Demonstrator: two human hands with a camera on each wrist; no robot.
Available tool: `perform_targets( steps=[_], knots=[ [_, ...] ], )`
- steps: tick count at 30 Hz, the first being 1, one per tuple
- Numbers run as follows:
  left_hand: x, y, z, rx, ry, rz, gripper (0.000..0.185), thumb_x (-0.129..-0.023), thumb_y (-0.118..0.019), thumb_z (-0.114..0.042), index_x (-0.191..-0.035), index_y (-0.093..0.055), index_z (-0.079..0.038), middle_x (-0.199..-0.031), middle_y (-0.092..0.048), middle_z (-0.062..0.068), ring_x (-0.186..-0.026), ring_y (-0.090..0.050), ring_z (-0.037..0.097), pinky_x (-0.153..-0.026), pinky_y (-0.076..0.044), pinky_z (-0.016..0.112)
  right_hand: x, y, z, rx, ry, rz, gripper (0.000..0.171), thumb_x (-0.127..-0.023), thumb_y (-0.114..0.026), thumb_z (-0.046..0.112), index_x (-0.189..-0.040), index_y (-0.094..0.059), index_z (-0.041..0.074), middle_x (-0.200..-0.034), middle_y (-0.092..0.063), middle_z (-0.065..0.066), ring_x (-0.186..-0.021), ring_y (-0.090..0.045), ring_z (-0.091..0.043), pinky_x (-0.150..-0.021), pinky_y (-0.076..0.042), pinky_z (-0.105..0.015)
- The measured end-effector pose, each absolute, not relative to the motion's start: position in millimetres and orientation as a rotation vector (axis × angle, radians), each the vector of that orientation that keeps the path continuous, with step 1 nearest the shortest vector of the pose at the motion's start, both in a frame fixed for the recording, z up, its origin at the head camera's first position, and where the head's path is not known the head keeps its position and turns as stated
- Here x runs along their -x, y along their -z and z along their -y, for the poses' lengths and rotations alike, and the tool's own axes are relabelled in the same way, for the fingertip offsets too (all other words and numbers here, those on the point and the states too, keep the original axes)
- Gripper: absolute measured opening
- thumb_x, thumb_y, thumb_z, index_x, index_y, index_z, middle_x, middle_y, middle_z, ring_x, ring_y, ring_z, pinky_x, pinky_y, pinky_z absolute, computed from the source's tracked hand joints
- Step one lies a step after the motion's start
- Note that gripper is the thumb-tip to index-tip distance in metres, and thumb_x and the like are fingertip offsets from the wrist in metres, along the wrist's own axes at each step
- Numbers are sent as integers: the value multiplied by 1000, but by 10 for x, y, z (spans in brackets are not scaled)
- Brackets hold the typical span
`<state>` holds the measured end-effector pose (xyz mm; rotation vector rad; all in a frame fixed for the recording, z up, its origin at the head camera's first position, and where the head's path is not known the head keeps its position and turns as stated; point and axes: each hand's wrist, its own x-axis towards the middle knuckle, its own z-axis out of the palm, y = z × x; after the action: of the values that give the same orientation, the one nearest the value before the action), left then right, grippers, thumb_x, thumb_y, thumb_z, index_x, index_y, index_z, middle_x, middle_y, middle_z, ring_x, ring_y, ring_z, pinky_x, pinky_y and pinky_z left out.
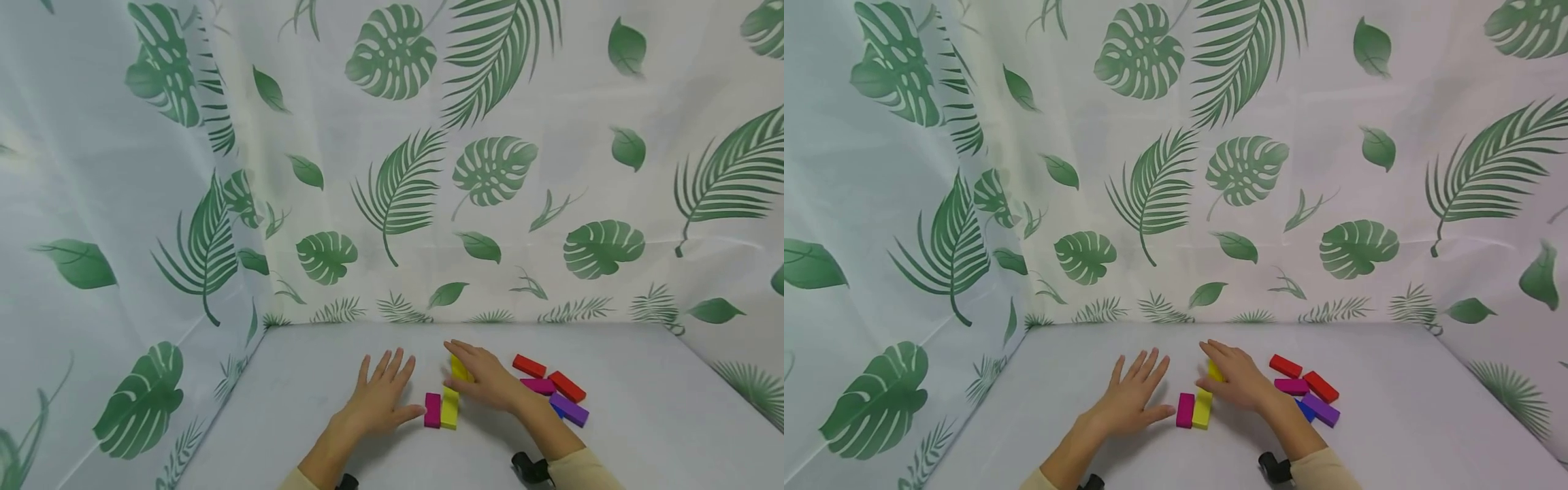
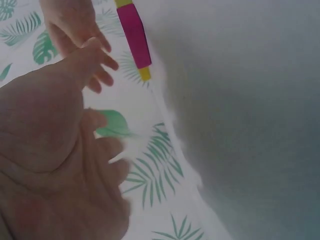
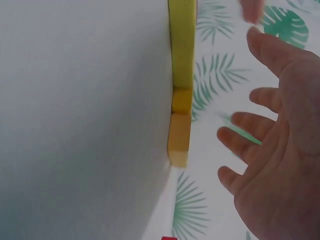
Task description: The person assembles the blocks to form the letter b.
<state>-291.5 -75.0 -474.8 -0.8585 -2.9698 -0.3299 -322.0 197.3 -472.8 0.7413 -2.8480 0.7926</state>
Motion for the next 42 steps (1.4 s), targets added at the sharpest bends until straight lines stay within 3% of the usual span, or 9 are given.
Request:
perform_targets(
  steps=[5, 12, 17, 22, 31, 42],
  knots=[
    [2863, 4732, 705, 1007, 347, 3089, 77, -100, -57, -61, -164, -35, -25, -171, -31, 4, -159, -27, 28, -127, -18, 62, 3198, 4729, -2042, -751, -857, 2890, 73, -95, -71, 51, -156, -48, 18, -159, -50, -11, -142, -48, -40, -115, -38, -67],
    [2840, 4704, 676, 1124, 374, 3049, 58, -104, -60, -45, -158, -47, -27, -165, -42, -1, -154, -38, 21, -124, -30, 59, 3197, 4708, -2056, -781, -926, 2928, 79, -87, -81, 46, -155, -50, 17, -155, -54, -10, -136, -51, -36, -112, -41, -67],
    [2845, 4724, 659, 1197, 351, 3009, 47, -106, -58, -42, -151, -57, -29, -159, -51, -5, -148, -47, 15, -120, -37, 56, 3188, 4690, -2066, -805, -990, 2976, 85, -81, -88, 43, -154, -51, 18, -153, -55, -12, -138, -49, -38, -111, -40, -69],
    [2862, 4748, 650, 1202, 338, 3009, 47, -105, -58, -45, -148, -60, -28, -157, -53, -7, -147, -49, 14, -120, -39, 55, 3180, 4688, -2057, -843, -1018, 3050, 87, -76, -91, 42, -152, -54, 20, -154, -53, -9, -139, -46, -37, -110, -40, -71],
    [2832, 4717, 640, 1199, 328, 2990, 45, -103, -62, -45, -144, -64, -27, -152, -58, -8, -141, -53, 6, -117, -44, 51, 3180, 4701, -2031, -920, -913, 3075, 74, -74, -92, 44, -139, -65, 20, -143, -61, -3, -137, -46, -36, -110, -39, -70],
    [2848, 4726, 642, 1215, 327, 2965, 50, -97, -71, -48, -141, -67, -26, -152, -58, -4, -133, -62, 12, -111, -50, 38, 3206, 4720, -2024, -1013, -805, 3032, 51, -75, -92, 46, -118, -72, 27, -125, -68, 6, -127, -50, -30, -110, -38, -67]
  ],
)
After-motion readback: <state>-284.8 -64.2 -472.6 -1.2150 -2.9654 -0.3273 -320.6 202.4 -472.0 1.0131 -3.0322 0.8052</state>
